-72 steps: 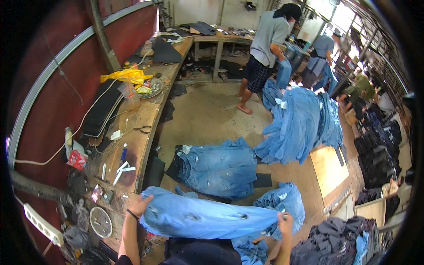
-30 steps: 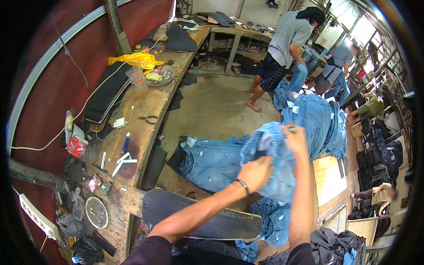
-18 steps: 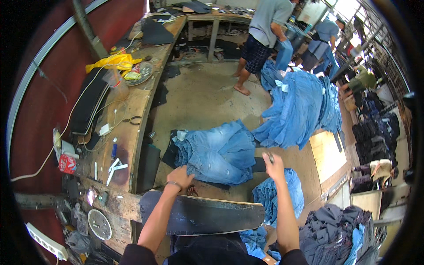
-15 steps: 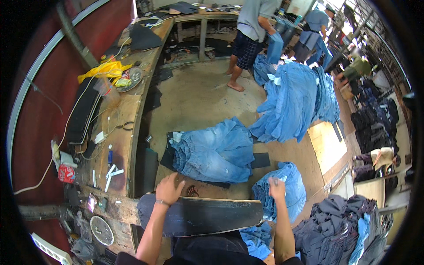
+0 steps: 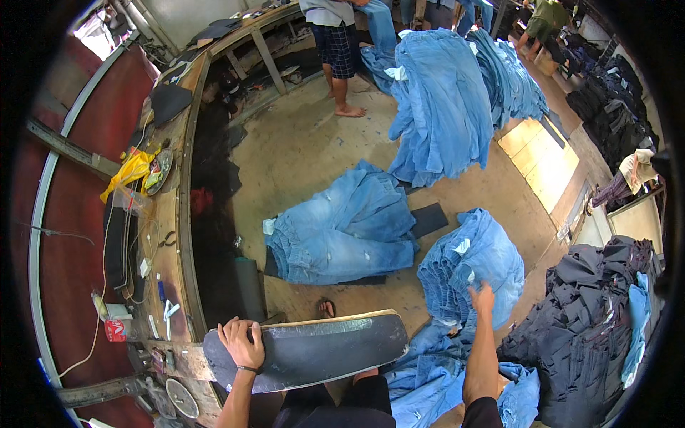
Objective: The person uses a small metal tool to scrape and abrade the surface of a light blue denim pant leg, creating a worn, distressed look. They repeatedly scrape specific areas, then use a white marker to draw lines on the fabric, and continue scraping along those lines.
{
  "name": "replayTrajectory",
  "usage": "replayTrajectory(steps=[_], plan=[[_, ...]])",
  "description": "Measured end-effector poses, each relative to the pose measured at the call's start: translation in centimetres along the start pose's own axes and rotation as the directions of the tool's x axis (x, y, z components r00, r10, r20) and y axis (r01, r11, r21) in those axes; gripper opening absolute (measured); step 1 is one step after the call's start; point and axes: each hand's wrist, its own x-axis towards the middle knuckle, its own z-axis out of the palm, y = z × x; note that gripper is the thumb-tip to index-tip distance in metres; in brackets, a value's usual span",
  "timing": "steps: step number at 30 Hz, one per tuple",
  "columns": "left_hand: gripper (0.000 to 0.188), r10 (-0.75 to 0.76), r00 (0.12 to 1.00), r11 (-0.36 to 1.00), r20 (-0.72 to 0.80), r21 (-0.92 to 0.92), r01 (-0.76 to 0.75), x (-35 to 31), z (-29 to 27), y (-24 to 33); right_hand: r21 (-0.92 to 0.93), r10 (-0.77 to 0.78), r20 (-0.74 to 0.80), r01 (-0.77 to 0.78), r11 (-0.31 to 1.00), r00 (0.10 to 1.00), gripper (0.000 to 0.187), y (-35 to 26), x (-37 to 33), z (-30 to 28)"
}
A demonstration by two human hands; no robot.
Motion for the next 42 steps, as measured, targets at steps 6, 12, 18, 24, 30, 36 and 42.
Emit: replayTrajectory(steps=[6, 12, 18, 24, 30, 36, 42], plan=[[0.020, -0.024, 1.000, 0.999, 0.020, 0.031, 0.023, -0.1, 0.1, 0.0, 0.017, -0.013, -0.174, 0.017, 1.000, 0.985, 0.056, -0.4, 0.2, 0.8], [0.024, -0.009, 0.999, 0.998, 0.038, 0.070, 0.007, -0.4, 0.5, -0.9, -0.072, -0.122, -0.082, 0.116, 0.991, 0.989, 0.036, 0.4, 5.0, 0.6], [0.023, -0.097, 0.993, 0.993, 0.068, 0.075, 0.092, 0.3, 0.3, 0.1, 0.103, -0.098, -0.080, 0.106, 0.989, 0.992, 0.024, 2.3, 6.0, -0.1], [0.024, 0.226, 0.973, 0.918, -0.039, -0.326, -0.226, 0.4, -1.3, 10.7, 0.446, -0.253, -0.197, 0.316, 0.837, 0.947, 0.021, 4.4, 0.4, -8.2], [0.058, 0.890, 0.230, 0.364, 0.394, -0.917, 0.161, -8.3, 0.8, 29.7, 0.668, -0.057, 0.100, -0.025, 0.744, 0.993, 0.021, 1.7, -15.6, -23.0], [0.084, 0.732, 0.279, 0.628, 0.622, -0.774, 0.077, -13.9, 8.3, 38.9, 0.653, -0.149, -0.217, 0.257, 0.712, 0.965, 0.020, -3.0, -20.0, -20.3], [0.073, 0.553, 0.711, 0.492, 0.434, -0.859, 0.142, -10.9, 8.2, 33.7, 0.918, 0.104, -0.005, -0.037, 0.394, 0.995, 0.015, -11.2, -11.9, -9.5]])
